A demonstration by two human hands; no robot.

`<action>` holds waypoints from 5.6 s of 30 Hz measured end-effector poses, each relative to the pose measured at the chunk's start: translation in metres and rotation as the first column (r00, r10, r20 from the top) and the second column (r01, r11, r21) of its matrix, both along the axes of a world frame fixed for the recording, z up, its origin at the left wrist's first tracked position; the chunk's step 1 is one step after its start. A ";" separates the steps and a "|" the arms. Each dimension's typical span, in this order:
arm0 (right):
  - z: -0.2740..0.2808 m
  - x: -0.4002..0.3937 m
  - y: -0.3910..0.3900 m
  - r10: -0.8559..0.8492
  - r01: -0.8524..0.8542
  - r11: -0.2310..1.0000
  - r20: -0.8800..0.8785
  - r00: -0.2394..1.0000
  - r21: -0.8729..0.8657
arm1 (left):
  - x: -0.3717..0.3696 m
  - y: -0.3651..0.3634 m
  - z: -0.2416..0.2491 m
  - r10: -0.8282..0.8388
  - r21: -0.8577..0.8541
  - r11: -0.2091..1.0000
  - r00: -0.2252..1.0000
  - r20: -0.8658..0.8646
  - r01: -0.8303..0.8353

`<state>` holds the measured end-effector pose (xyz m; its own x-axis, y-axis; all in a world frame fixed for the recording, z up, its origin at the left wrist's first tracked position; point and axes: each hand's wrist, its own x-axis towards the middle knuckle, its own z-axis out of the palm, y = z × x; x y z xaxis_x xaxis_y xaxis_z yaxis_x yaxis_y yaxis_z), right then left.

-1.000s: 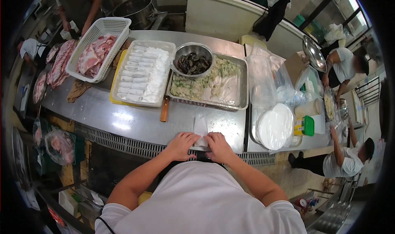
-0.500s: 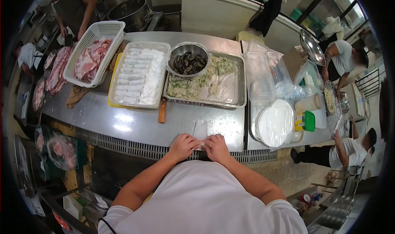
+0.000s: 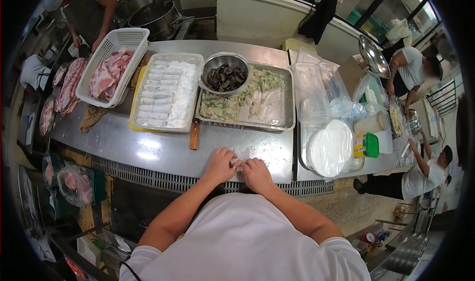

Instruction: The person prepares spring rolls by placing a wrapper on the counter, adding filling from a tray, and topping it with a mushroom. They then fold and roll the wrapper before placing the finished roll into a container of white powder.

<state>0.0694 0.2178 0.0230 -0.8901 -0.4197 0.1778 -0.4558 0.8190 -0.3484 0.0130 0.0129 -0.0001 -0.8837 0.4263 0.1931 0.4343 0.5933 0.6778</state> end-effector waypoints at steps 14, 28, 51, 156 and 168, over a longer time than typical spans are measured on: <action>0.000 -0.016 0.007 -0.081 0.079 0.990 -0.015 0.997 -0.115 | -0.006 -0.007 -0.001 -0.050 0.014 0.999 0.999 -0.020 0.050; 0.032 -0.055 0.021 -0.307 0.354 0.926 0.285 0.908 -0.131 | -0.006 -0.005 -0.008 -0.154 -0.046 0.988 0.969 -0.194 0.148; 0.065 -0.175 0.006 -0.025 0.544 0.801 0.895 0.445 -0.248 | 0.004 -0.009 -0.009 -0.153 -0.059 0.988 0.970 -0.189 0.144; 0.121 -0.375 -0.189 0.058 -0.011 0.897 0.092 0.994 -0.442 | 0.010 -0.038 -0.025 0.181 0.132 0.975 0.983 -0.024 -0.177; 0.048 -0.059 -0.003 -0.223 0.499 0.805 0.614 0.757 -0.322 | 0.007 -0.036 -0.009 0.176 0.056 0.984 0.981 -0.083 -0.171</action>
<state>0.0108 0.2153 0.0706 -0.9582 -0.0412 -0.2832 0.2105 0.5689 -0.7950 0.0202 -0.0234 -0.0093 -0.9224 0.2562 0.2891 0.3861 0.6323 0.6717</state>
